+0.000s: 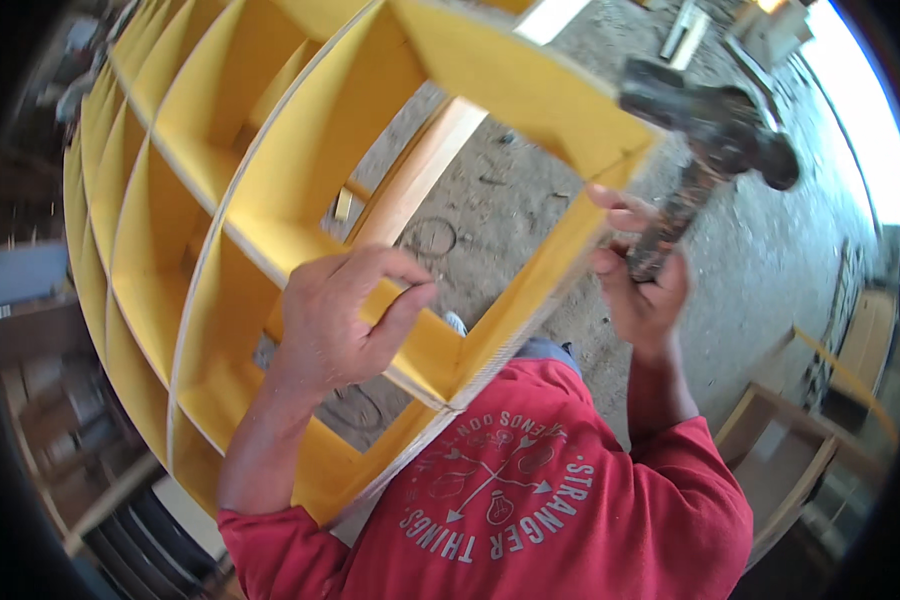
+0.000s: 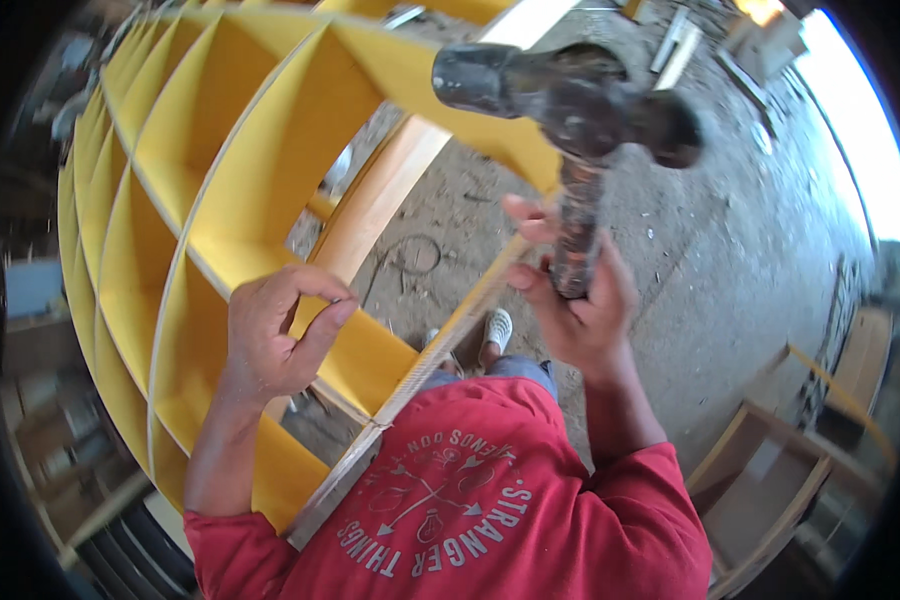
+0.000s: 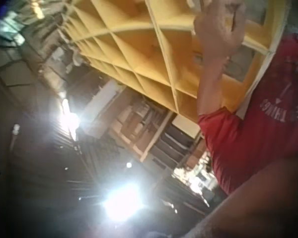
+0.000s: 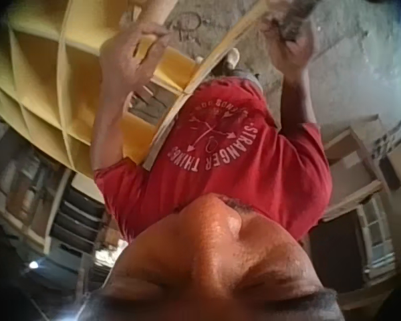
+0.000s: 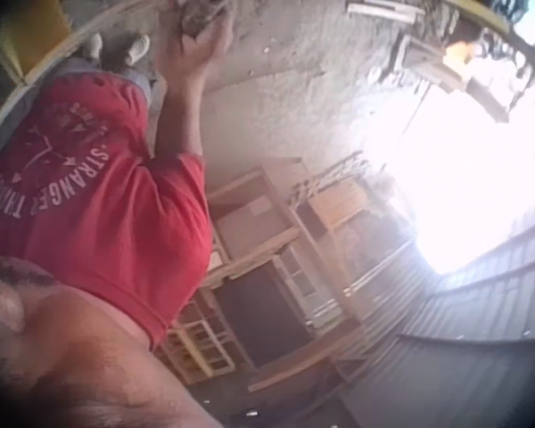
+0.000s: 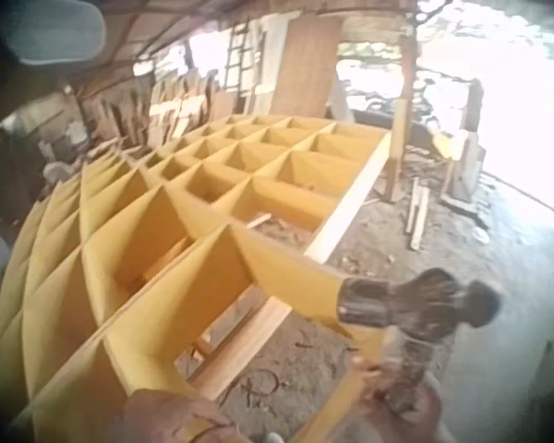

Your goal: The person hammers nails into the wooden frame of a large yellow shelving unit using a hammer. The person hammers at various points along the edges of the plywood backing and sides to secure the structure.

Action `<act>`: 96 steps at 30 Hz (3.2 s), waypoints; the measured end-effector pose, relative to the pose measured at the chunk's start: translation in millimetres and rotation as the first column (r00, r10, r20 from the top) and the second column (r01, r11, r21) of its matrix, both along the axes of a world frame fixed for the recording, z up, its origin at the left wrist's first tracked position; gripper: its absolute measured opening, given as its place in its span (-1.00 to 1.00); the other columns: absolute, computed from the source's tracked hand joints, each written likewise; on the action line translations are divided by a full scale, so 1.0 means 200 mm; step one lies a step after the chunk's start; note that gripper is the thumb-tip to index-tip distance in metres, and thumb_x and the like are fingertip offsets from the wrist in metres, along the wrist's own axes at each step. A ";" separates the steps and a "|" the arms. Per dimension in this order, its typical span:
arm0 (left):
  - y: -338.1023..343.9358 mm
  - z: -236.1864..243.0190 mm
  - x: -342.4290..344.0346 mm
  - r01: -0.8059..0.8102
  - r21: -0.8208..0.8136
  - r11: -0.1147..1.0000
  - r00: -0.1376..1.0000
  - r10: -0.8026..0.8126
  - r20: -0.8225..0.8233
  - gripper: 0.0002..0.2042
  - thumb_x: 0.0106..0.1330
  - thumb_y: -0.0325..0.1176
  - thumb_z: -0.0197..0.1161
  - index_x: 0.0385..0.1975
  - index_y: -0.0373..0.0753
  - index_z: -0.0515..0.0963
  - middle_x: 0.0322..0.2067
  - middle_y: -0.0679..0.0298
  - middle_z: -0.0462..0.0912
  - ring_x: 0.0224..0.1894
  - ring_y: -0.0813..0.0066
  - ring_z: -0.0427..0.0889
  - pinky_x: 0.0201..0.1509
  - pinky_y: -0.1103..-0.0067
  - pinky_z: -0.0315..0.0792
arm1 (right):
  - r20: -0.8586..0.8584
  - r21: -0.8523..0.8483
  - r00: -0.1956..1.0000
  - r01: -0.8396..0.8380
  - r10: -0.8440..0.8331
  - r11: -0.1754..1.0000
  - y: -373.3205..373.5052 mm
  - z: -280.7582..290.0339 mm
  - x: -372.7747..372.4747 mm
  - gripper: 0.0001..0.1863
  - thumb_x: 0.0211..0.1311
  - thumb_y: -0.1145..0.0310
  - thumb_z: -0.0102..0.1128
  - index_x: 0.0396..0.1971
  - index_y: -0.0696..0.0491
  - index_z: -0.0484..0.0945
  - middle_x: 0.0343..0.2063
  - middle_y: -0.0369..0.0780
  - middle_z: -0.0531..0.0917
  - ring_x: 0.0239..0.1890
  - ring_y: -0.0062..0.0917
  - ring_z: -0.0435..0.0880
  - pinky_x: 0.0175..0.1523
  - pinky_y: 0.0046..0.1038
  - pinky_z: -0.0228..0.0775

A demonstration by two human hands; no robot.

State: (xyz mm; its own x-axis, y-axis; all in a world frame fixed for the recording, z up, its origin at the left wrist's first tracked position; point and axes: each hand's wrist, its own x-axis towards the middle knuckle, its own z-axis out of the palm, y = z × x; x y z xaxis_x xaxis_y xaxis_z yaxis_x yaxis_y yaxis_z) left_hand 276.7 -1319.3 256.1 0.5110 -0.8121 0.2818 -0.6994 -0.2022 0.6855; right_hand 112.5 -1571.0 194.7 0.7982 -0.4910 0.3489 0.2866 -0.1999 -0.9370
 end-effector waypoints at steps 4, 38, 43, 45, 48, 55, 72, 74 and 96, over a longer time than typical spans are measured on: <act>0.02 0.04 -0.04 -0.084 0.086 0.993 0.981 0.098 -0.170 -0.88 0.40 -0.41 0.39 -0.22 -0.25 0.58 -0.30 0.32 0.78 -0.53 0.84 0.38 -0.47 0.75 0.19 | 0.051 0.053 0.944 0.325 -0.327 0.944 0.05 -0.09 -0.17 -0.76 0.50 0.48 0.17 0.08 0.14 0.45 -0.17 -0.08 0.73 -0.49 -0.72 0.58 -0.43 -0.68 0.37; -1.24 0.16 0.37 0.530 0.282 0.799 0.839 -0.542 -0.042 -0.73 0.18 -0.22 0.42 -0.19 -0.22 0.76 -0.41 0.32 0.34 -0.27 0.46 0.32 -0.37 0.61 0.31 | 0.165 0.578 0.975 0.027 -0.150 0.815 -0.37 -0.33 0.22 -0.59 0.31 0.40 0.45 0.03 0.09 0.43 -0.20 -0.20 0.75 -0.53 -0.77 0.59 -0.54 -0.65 0.38; -1.27 0.17 0.40 0.613 0.335 0.715 0.789 -0.578 -0.209 -0.69 0.27 -0.14 0.47 -0.08 -0.16 0.80 -0.45 0.37 0.30 -0.35 0.49 0.32 -0.30 0.55 0.24 | 0.195 0.574 0.974 -0.017 -0.117 0.819 -0.39 -0.34 0.23 -0.59 0.29 0.41 0.46 0.02 0.09 0.44 -0.23 -0.22 0.73 -0.52 -0.77 0.59 -0.52 -0.66 0.39; -1.28 0.19 0.40 0.616 0.356 0.703 0.787 -0.565 -0.245 -0.70 0.28 -0.16 0.46 -0.07 -0.15 0.80 -0.44 0.37 0.32 -0.36 0.49 0.33 -0.27 0.54 0.25 | 0.200 0.563 0.974 -0.021 -0.111 0.826 -0.39 -0.34 0.23 -0.60 0.29 0.42 0.46 0.02 0.09 0.45 -0.23 -0.23 0.73 -0.51 -0.77 0.59 -0.50 -0.66 0.40; -1.28 0.20 0.40 0.623 0.373 0.688 0.781 -0.574 -0.246 -0.69 0.29 -0.17 0.46 -0.05 -0.15 0.78 -0.43 0.37 0.36 -0.37 0.50 0.33 -0.27 0.54 0.25 | 0.185 0.577 0.973 0.005 -0.137 0.817 -0.38 -0.31 0.24 -0.60 0.28 0.44 0.47 0.01 0.09 0.46 -0.24 -0.24 0.73 -0.48 -0.76 0.61 -0.47 -0.66 0.42; -1.17 0.08 0.31 0.376 -0.054 0.925 0.919 -0.364 0.152 -0.75 0.28 -0.18 0.43 -0.29 -0.24 0.66 -0.46 0.32 0.44 -0.44 0.51 0.38 -0.32 0.52 0.31 | 0.152 0.615 0.980 0.009 -0.129 0.789 -0.40 -0.34 0.22 -0.57 0.26 0.44 0.49 0.03 0.11 0.45 -0.19 -0.17 0.76 -0.32 -0.70 0.71 -0.37 -0.64 0.50; -0.97 -0.73 0.00 0.315 -0.153 0.937 -0.191 -0.095 -0.977 -0.57 0.50 0.11 0.10 -0.18 -0.21 0.57 -0.38 0.34 0.49 -0.35 0.60 0.46 -0.31 0.55 0.38 | 0.133 0.515 0.985 0.025 -0.109 0.857 -0.39 -0.32 0.21 -0.60 0.27 0.43 0.48 -0.01 0.08 0.45 -0.24 -0.25 0.75 -0.38 -0.76 0.62 -0.40 -0.62 0.46; -0.96 -0.74 0.02 0.323 -0.145 0.935 -0.180 -0.090 -0.980 -0.57 0.50 0.10 0.11 -0.17 -0.21 0.57 -0.37 0.34 0.49 -0.34 0.59 0.46 -0.31 0.55 0.38 | 0.144 0.533 0.986 -0.002 -0.088 0.846 -0.41 -0.27 0.20 -0.59 0.27 0.46 0.48 0.01 0.10 0.45 -0.20 -0.23 0.73 -0.21 -0.67 0.67 -0.17 -0.54 0.52; -0.90 -0.77 0.02 0.283 -0.193 0.940 -0.181 -0.145 -0.973 -0.57 0.49 0.09 0.14 -0.09 -0.23 0.54 -0.26 0.29 0.48 -0.24 0.55 0.47 -0.23 0.53 0.40 | -0.267 0.060 0.951 0.176 -0.154 0.982 -0.46 0.18 0.21 -0.51 0.14 0.15 0.52 -0.11 0.18 0.55 -0.43 -0.10 0.74 -0.33 -0.33 0.76 -0.12 -0.28 0.55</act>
